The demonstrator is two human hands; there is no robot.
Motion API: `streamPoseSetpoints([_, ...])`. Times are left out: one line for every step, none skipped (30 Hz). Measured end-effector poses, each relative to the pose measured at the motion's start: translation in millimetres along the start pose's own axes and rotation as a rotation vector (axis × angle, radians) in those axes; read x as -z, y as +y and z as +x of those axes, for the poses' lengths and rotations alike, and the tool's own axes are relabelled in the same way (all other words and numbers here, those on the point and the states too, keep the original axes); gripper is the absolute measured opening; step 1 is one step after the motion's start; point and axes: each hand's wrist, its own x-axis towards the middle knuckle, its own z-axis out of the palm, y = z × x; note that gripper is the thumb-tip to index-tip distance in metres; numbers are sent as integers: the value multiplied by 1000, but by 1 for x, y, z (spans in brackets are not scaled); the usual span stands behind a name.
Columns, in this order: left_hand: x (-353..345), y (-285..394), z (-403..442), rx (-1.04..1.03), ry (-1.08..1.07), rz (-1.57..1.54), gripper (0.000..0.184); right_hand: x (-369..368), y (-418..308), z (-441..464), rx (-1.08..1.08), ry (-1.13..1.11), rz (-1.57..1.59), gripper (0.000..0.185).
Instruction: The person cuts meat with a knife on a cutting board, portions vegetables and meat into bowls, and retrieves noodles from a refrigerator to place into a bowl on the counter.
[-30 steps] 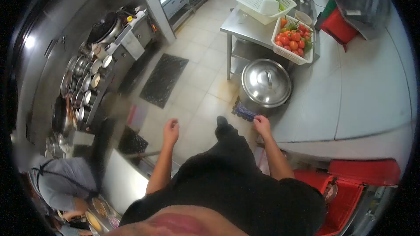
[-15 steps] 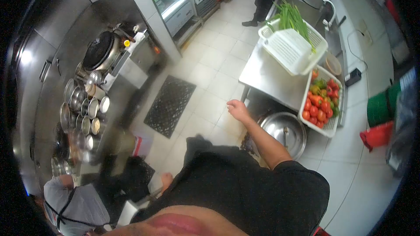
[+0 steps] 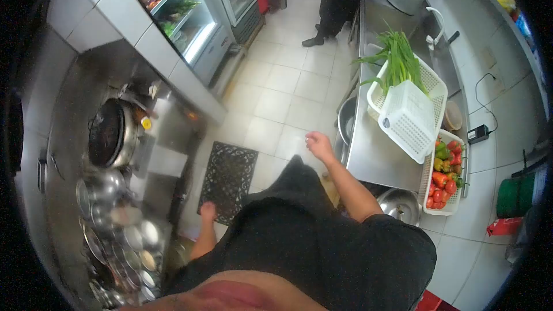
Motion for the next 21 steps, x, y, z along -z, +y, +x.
streamPoseSetpoints([4, 35, 46, 72, 7, -89, 15, 2, 1, 24, 6, 36, 37, 22])
streamPoseSetpoints([10, 94, 68, -5, 28, -78, 14, 4, 1, 50, 22, 72, 76, 22])
streamPoseSetpoints([11, 148, 90, -37, 35, -115, 15, 4, -1, 74, 4, 115, 104, 22])
streamPoseSetpoints([9, 188, 114, -65, 43, -154, 18, 6, -2, 98, -14, 154, 130, 22])
streamPoseSetpoints([2, 207, 149, -159, 43, -130, 18, 10, -1, 122, -35, 190, 150, 23])
streamPoseSetpoints([-8, 213, 188, -244, 41, -102, 19, 15, 3, 151, -41, 211, 130, 22])
streamPoseSetpoints([-14, 238, 203, -321, 36, -72, 19, 19, 14, 181, -54, 229, 109, 21])
streamPoseSetpoints([-23, 259, 212, -300, 45, -13, 19, 21, 26, 209, -68, 247, 92, 21])
streamPoseSetpoints([-38, 255, 239, -393, 83, 56, 18, 24, 42, 235, -115, 253, 35, 20])
streamPoseSetpoints([-52, 275, 240, -263, 101, 165, 21, 32, 59, 266, -150, 267, -18, 19])
streamPoseSetpoints([-71, 254, 262, -312, 119, 223, 24, 42, 82, 296, -194, 281, -74, 18])
streamPoseSetpoints([-74, 308, 219, -98, -66, 120, 26, 50, 141, 329, -253, 236, -211, 17])
streamPoseSetpoints([-92, 267, 245, 1, -151, 10, 20, 64, 164, 349, -316, 216, -271, 17])
streamPoseSetpoints([-103, 279, 235, 54, -180, 25, 15, 78, 187, 369, -379, 191, -332, 16])
streamPoseSetpoints([-114, 291, 225, 106, -209, 41, 11, 90, 182, 389, -443, 193, -311, 16])
streamPoseSetpoints([-127, 270, 242, 326, -208, -43, 12, 96, 172, 403, -508, 187, -289, 15])
streamPoseSetpoints([-127, 294, 250, 197, -225, 31, 13, 97, 167, 409, -583, 172, -270, 15])
streamPoseSetpoints([-122, 322, 245, 79, -246, 105, 14, 101, 166, 407, -664, 153, -260, 15])
streamPoseSetpoints([-120, 351, 237, -35, -272, 174, 15, 113, 170, 404, -746, 138, -257, 15])
streamPoseSetpoints([-128, 368, 241, -70, -266, 214, 15, 124, 175, 402, -828, 123, -255, 15])
streamPoseSetpoints([-136, 382, 246, -105, -259, 255, 16, 132, 170, 411, -883, 115, -258, 13])
